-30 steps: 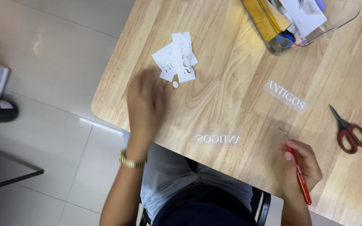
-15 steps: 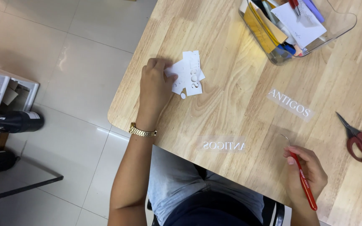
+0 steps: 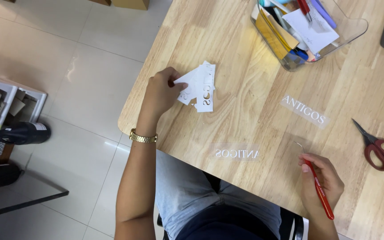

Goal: Using a weeding tool to remove excess vinyl from a clear transfer sheet to reveal a logo.

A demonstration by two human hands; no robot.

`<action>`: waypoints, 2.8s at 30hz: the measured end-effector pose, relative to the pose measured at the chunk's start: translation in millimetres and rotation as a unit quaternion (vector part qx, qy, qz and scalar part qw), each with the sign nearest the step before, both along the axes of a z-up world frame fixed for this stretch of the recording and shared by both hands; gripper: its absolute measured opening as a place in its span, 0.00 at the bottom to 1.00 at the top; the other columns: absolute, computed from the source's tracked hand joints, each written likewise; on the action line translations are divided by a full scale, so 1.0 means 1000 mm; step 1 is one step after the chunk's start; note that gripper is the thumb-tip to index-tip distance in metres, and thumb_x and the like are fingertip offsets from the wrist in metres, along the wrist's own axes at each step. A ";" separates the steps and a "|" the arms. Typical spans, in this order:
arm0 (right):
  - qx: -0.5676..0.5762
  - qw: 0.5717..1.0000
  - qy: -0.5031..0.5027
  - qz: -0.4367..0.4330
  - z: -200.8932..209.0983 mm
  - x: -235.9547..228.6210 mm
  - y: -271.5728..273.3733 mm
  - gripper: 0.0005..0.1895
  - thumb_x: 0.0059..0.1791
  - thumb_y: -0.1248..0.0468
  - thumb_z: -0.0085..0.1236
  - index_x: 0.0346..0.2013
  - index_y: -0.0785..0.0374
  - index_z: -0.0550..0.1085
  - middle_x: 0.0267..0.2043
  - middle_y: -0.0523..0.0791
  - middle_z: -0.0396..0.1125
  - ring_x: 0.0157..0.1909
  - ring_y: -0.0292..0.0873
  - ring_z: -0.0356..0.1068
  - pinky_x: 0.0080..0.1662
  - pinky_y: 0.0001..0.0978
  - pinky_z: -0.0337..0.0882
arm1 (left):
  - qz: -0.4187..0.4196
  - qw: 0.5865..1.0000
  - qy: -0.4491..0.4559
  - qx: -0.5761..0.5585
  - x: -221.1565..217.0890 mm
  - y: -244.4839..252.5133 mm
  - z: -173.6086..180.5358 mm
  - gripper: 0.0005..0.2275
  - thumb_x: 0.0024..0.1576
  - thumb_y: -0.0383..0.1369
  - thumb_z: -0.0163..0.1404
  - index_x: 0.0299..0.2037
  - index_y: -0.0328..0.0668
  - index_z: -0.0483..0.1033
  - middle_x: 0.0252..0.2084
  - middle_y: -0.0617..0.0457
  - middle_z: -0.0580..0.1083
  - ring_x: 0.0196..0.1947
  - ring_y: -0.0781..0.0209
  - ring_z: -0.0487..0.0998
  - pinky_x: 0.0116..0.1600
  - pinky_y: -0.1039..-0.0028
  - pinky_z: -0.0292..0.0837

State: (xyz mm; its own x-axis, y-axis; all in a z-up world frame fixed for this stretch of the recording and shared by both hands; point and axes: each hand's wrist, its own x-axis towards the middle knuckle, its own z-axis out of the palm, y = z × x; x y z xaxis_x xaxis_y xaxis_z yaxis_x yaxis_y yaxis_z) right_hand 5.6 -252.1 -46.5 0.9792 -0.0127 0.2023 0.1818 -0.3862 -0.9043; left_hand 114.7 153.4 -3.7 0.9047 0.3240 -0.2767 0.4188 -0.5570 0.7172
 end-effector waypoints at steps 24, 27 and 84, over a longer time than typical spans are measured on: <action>-0.029 0.999 0.030 -0.032 0.009 0.000 0.010 0.08 0.56 0.78 0.52 0.49 0.70 0.76 0.49 0.51 0.72 0.49 0.42 0.72 0.56 0.29 0.73 | 0.156 0.930 -0.308 -0.129 -0.024 -0.013 0.015 0.08 0.59 0.32 0.56 0.45 0.39 0.83 0.24 0.53 0.80 0.32 0.64 0.85 0.41 0.82 0.79; -0.025 0.999 0.018 -0.028 0.005 -0.001 0.009 0.08 0.56 0.79 0.52 0.49 0.72 0.76 0.49 0.52 0.72 0.50 0.43 0.72 0.57 0.30 0.73 | 0.159 0.900 -0.311 -0.261 -0.027 -0.017 0.026 0.10 0.58 0.30 0.55 0.46 0.32 0.81 0.36 0.47 0.82 0.35 0.65 0.83 0.46 0.76 0.87; 0.173 0.924 -0.036 0.339 0.113 0.058 0.119 0.20 0.47 0.79 0.56 0.22 0.58 0.57 0.19 0.50 0.66 0.22 0.38 0.68 0.30 0.29 0.72 | 0.104 0.862 -0.390 -0.306 -0.165 -0.082 0.058 0.17 0.53 0.21 0.60 0.52 0.28 0.73 0.33 0.37 0.83 0.30 0.57 0.85 0.36 0.68 0.84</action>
